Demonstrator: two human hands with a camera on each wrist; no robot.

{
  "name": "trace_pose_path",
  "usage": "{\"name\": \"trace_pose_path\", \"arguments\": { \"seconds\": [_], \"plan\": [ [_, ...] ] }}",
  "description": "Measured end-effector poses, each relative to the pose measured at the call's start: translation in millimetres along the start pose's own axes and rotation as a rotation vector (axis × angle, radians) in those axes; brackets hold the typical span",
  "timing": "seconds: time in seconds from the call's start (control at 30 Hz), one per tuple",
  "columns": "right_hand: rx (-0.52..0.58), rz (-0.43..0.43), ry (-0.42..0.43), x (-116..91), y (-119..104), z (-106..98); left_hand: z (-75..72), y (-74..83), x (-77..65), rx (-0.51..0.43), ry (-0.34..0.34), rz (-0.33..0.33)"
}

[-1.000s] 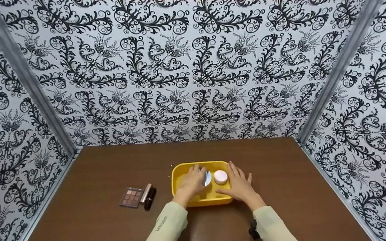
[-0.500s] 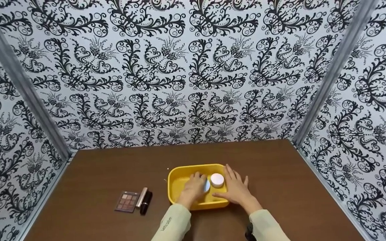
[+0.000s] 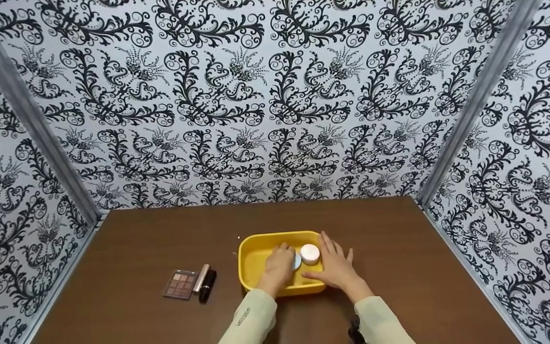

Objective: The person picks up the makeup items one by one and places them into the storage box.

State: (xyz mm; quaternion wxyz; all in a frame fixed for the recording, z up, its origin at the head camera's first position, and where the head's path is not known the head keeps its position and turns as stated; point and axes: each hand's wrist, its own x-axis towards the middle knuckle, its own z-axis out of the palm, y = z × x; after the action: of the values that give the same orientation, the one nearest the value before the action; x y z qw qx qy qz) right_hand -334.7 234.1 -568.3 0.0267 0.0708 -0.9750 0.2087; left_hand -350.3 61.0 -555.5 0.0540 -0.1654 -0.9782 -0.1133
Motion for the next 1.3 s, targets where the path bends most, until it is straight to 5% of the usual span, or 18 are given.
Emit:
{"name": "trace_pose_path", "arguments": {
  "seconds": [0.23,0.53,0.93,1.3],
  "plan": [
    [0.006,0.002,0.000,1,-1,0,3.1,3.2,0.9,0.009,0.044,-0.031],
    [-0.012,0.000,0.013,2,-2,-4,-2.6,2.1,-0.6,-0.007,-0.010,-0.015],
    [0.002,-0.004,0.015,-2,-1,-2,-9.1,-10.0,-4.1,-0.138,-0.099,-0.016],
    [-0.005,-0.004,0.005,-2,-5,-6,-34.1,-11.2,-3.3,-0.189,-0.081,-0.028]
  ]
}}
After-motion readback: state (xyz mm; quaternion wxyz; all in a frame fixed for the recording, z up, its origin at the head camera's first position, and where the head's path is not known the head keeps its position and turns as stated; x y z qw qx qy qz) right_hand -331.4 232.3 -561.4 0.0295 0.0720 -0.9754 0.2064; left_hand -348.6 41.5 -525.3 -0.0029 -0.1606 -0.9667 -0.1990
